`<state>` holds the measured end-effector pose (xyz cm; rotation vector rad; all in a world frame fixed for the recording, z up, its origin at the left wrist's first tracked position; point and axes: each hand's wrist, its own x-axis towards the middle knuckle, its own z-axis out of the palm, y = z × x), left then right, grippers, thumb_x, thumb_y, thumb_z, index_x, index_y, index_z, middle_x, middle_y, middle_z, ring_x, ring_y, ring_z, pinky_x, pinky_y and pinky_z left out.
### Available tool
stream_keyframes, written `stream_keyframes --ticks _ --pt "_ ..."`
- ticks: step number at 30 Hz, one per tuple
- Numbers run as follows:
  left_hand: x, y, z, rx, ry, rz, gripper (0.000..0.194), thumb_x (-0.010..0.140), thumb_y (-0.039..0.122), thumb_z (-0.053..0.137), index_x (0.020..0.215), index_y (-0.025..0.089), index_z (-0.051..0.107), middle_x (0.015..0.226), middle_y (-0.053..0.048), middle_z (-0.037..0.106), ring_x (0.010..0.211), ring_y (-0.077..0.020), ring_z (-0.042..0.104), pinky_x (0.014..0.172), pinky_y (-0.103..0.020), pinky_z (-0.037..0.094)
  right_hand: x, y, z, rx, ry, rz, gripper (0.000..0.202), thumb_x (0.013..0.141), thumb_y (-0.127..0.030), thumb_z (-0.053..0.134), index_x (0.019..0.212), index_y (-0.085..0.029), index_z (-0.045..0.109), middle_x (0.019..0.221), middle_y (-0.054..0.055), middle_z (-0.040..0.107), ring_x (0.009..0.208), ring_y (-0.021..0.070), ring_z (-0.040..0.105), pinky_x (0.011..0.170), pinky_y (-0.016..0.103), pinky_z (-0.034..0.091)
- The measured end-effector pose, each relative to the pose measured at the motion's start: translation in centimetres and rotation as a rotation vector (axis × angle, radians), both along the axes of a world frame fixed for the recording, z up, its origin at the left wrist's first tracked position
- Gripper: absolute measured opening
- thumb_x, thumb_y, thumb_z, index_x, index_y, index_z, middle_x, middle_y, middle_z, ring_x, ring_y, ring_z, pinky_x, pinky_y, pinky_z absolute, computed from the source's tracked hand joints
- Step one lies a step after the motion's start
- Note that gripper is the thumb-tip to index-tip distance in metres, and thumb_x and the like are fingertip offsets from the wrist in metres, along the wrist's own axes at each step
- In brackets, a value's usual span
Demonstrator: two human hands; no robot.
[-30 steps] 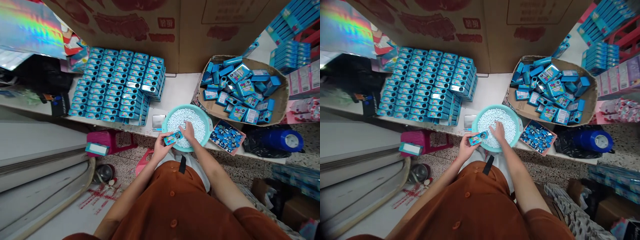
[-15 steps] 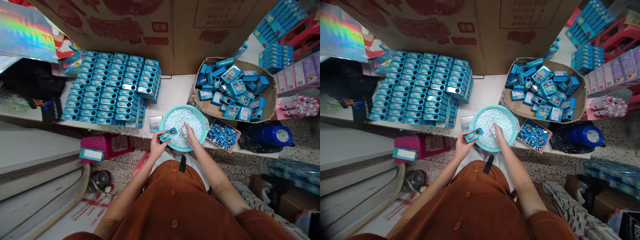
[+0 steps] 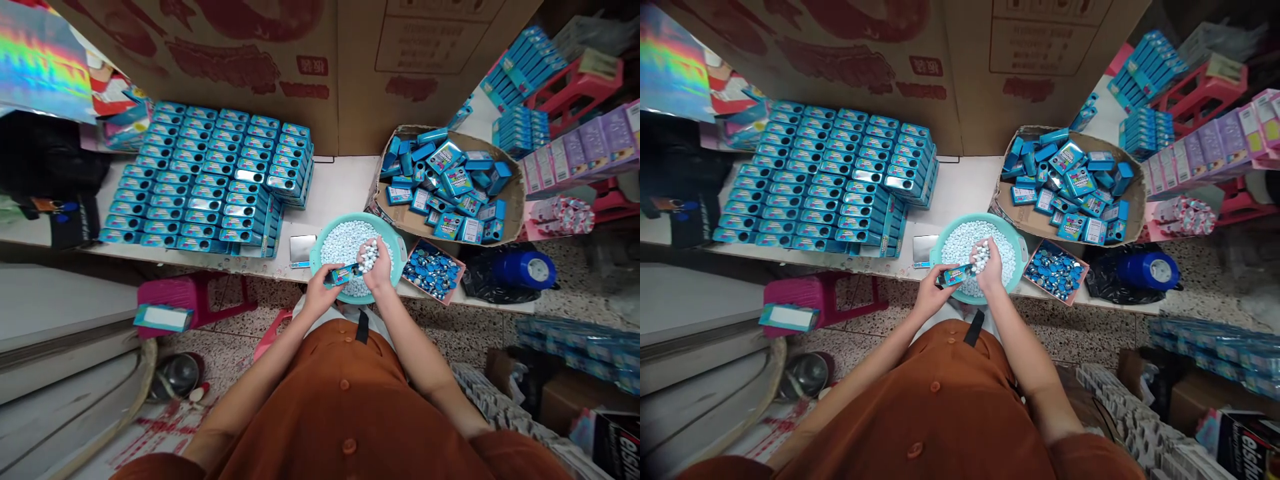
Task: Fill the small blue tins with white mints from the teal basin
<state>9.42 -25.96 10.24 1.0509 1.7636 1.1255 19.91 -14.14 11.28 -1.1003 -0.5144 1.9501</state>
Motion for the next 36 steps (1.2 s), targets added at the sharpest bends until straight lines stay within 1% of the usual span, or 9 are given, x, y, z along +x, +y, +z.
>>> stream_keyframes --ticks 4,10,13,17,21,25,28,31,36 --pt "0.1 0.0 -0.5 -0.003 -0.058 0.026 0.034 0.072 0.031 0.07 0.103 0.022 0.06 0.103 -0.004 0.067 0.098 -0.0202 0.062 0.087 -0.032 0.047 -0.2 -0.8 0.5 0.075 -0.052 0.014 0.035 0.085 -0.052 0.049 0.067 -0.021 0.048 0.063 -0.002 0.05 0.053 0.0099 0.051 0.052 0.024 0.046" --pt "0.5 0.2 -1.1 0.005 -0.085 0.046 0.036 0.07 0.032 0.072 0.102 0.021 0.06 0.103 -0.005 0.066 0.097 -0.0203 0.062 0.086 -0.032 0.047 -0.2 -1.4 1.1 0.184 -0.115 0.02 0.03 0.083 -0.047 0.052 0.068 -0.021 0.051 0.068 -0.001 0.053 0.054 0.0096 0.05 0.054 0.024 0.045" --pt "0.6 0.4 -0.9 0.016 -0.105 0.081 0.036 0.069 0.031 0.072 0.102 0.021 0.059 0.1 -0.005 0.067 0.094 -0.0202 0.062 0.084 -0.032 0.048 -0.3 -1.6 1.1 0.215 -0.129 0.018 0.03 0.083 -0.046 0.053 0.066 -0.02 0.052 0.067 -0.001 0.052 0.056 0.0095 0.05 0.056 0.024 0.045" --pt "0.6 0.6 -0.3 0.041 -0.046 -0.002 0.032 0.072 0.026 0.069 0.102 0.022 0.061 0.108 -0.004 0.066 0.104 -0.0201 0.06 0.091 -0.032 0.045 -0.3 -1.6 1.0 0.225 -0.132 -0.038 0.033 0.081 -0.047 0.057 0.062 -0.02 0.052 0.064 -0.002 0.051 0.057 0.0099 0.049 0.057 0.024 0.044" --pt "0.7 0.6 -0.5 0.054 -0.153 0.035 0.032 0.07 0.027 0.071 0.099 0.021 0.059 0.103 -0.005 0.066 0.098 -0.0201 0.062 0.086 -0.032 0.047 -0.2 -1.7 1.1 0.211 -0.094 -0.058 0.037 0.08 -0.049 0.057 0.058 -0.02 0.049 0.059 -0.003 0.051 0.056 0.0107 0.051 0.059 0.026 0.045" --pt "1.3 0.6 -1.2 0.085 -0.174 0.027 0.034 0.069 0.025 0.072 0.1 0.021 0.059 0.107 -0.006 0.066 0.103 -0.0206 0.061 0.091 -0.034 0.045 0.2 -1.9 1.4 0.238 -0.126 -0.075 0.043 0.08 -0.051 0.058 0.054 -0.021 0.041 0.055 -0.004 0.051 0.053 0.0105 0.051 0.057 0.026 0.042" --pt "1.6 0.7 -1.7 0.083 -0.242 0.05 0.037 0.067 0.026 0.074 0.099 0.02 0.058 0.105 -0.006 0.066 0.1 -0.0206 0.062 0.089 -0.034 0.047 0.4 -1.9 1.6 0.243 -0.124 -0.099 0.042 0.079 -0.05 0.059 0.055 -0.021 0.04 0.056 -0.004 0.051 0.052 0.0101 0.05 0.055 0.025 0.039" --pt "1.8 0.8 -2.1 0.088 -0.272 0.043 0.037 0.067 0.026 0.075 0.099 0.02 0.058 0.106 -0.007 0.066 0.102 -0.021 0.061 0.09 -0.034 0.046 0.4 -1.9 1.7 0.253 -0.133 -0.117 0.042 0.079 -0.049 0.059 0.056 -0.021 0.04 0.054 -0.005 0.049 0.05 0.0095 0.047 0.053 0.025 0.037" --pt "1.8 0.9 -2.4 0.127 -0.33 0.041 0.037 0.067 0.026 0.074 0.099 0.02 0.056 0.107 -0.007 0.066 0.104 -0.0218 0.061 0.091 -0.036 0.047 0.5 -1.9 1.7 0.262 -0.182 -0.097 0.043 0.08 -0.051 0.057 0.055 -0.021 0.038 0.053 -0.005 0.047 0.048 0.0088 0.043 0.05 0.024 0.034"
